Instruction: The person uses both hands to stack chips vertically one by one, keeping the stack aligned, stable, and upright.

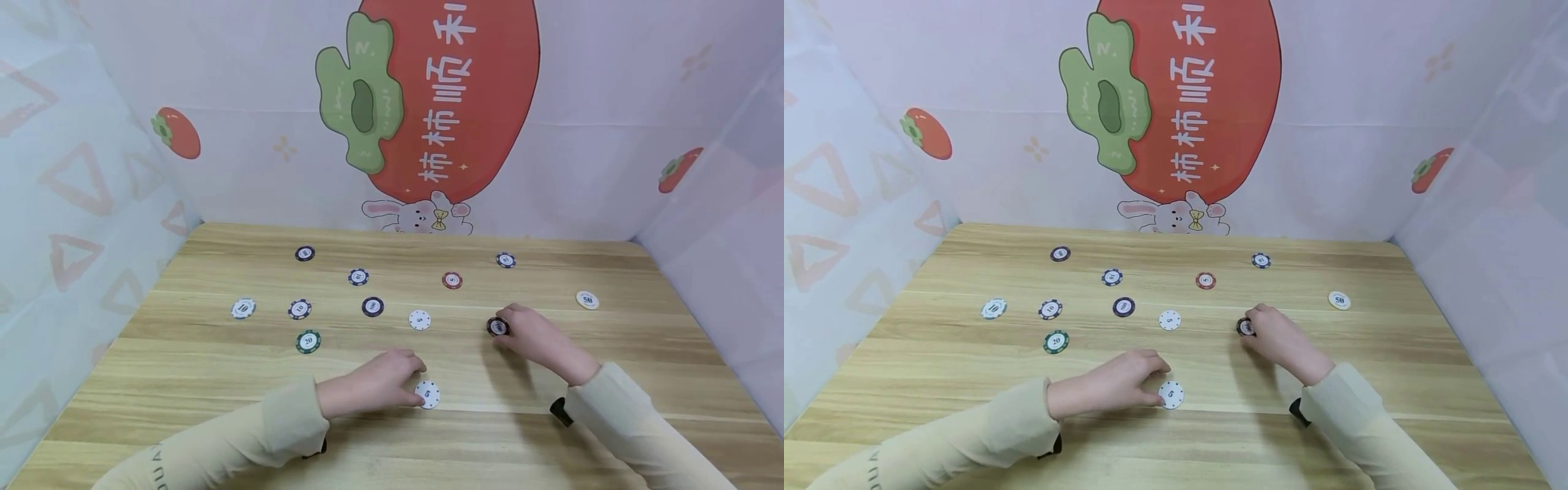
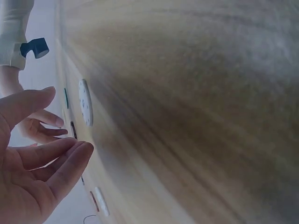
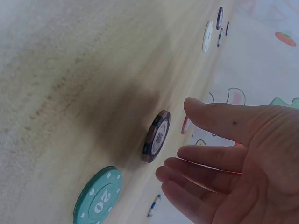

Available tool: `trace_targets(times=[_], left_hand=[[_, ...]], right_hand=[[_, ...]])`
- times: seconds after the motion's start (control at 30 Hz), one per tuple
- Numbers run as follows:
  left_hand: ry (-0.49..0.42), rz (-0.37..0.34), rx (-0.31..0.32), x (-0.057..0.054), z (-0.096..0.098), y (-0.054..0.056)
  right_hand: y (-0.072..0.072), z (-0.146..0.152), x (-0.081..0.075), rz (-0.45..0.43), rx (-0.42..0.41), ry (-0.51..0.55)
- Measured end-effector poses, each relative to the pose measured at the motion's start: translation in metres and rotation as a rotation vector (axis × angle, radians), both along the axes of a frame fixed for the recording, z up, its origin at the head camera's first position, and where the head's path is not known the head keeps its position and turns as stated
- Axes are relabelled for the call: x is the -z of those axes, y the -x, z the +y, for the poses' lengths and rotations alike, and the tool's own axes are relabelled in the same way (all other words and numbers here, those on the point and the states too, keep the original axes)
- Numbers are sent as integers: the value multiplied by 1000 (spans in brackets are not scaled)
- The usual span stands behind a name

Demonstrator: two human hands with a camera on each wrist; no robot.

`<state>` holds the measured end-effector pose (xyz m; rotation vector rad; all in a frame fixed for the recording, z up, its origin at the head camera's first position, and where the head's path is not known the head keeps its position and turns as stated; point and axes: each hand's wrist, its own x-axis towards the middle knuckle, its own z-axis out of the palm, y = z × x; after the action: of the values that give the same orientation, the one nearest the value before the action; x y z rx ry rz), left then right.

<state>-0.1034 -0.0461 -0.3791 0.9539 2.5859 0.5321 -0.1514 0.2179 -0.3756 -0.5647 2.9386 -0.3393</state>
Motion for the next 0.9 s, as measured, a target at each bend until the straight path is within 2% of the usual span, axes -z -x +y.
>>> trace_targets(times=[0.2,0.4,0.9], left_hand=[[-19,-9,-35,7,1,-2],[-28,-18,-50,11,5,-3],[-20,36,-41,19,10,-5]], right_hand=[[5,0,3,3,-15,4],[8,0,7,-37,-5,30],[13,2,13,-15,-11,21]])
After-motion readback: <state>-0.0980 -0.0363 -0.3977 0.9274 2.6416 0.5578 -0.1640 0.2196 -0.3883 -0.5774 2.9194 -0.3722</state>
